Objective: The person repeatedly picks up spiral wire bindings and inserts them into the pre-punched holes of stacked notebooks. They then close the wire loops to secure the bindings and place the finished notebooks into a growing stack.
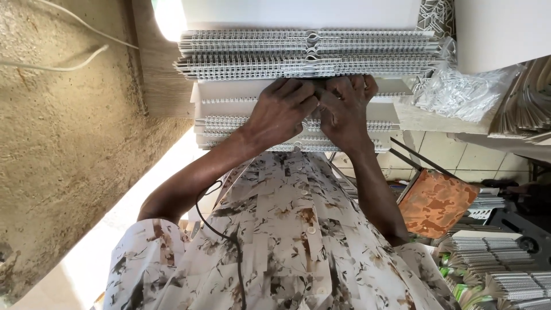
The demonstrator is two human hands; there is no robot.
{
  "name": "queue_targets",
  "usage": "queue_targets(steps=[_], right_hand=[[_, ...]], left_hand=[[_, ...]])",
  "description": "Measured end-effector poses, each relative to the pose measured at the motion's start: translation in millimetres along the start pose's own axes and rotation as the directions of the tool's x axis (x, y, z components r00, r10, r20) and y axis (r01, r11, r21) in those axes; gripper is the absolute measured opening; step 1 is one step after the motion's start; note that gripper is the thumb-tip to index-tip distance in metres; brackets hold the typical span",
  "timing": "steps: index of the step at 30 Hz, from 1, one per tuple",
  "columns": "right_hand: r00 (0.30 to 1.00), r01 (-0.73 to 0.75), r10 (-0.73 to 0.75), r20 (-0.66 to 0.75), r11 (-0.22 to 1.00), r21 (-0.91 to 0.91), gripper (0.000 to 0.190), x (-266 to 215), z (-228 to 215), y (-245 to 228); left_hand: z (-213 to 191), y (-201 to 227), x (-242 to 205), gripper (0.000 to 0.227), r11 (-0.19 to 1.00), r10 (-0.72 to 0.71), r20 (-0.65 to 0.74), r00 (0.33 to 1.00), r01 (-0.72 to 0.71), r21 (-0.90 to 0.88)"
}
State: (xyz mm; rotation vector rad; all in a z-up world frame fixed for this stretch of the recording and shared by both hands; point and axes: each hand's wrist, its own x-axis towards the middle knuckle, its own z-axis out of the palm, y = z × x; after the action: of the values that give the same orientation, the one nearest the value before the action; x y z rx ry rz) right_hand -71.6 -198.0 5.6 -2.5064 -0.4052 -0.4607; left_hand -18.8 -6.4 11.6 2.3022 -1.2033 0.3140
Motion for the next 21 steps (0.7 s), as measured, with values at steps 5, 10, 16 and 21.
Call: queue_targets(steps=[5, 10, 16, 21], right_hand=[[1.0, 0.001, -0.001, 0.021, 1.0, -0.001, 0.017, -0.1, 2.9, 5.7], [1.0, 0.008, -0.008, 0.02, 1.0, -0.006, 0.021, 4.3, -0.8, 9.2], [0.998, 0.036, -0.037, 0.05, 0.999, 0.009, 0.02, 3.4, -3.4, 12.9], [0.994, 0.008, -0.013, 0.112, 0.999, 0.05, 0.014, 5.6, -5.6, 8.8]], left_hand=[[-1.5, -0.1, 4.0, 0.015, 0.999, -0.044, 0.011, 0.999, 0.044, -0.013], [-4.6, -5.0, 12.0, 0.017, 0.994, -0.094, 0.053, 0.994, 0.097, -0.051], [-21.6, -3.3, 24.7, 0.021, 0.993, -0.086, 0.124, 0.989, 0.095, -0.065], [-18.8, -0.5, 24.4, 0.021, 0.996, -0.036, 0.117, 0.992, 0.026, 0.086]])
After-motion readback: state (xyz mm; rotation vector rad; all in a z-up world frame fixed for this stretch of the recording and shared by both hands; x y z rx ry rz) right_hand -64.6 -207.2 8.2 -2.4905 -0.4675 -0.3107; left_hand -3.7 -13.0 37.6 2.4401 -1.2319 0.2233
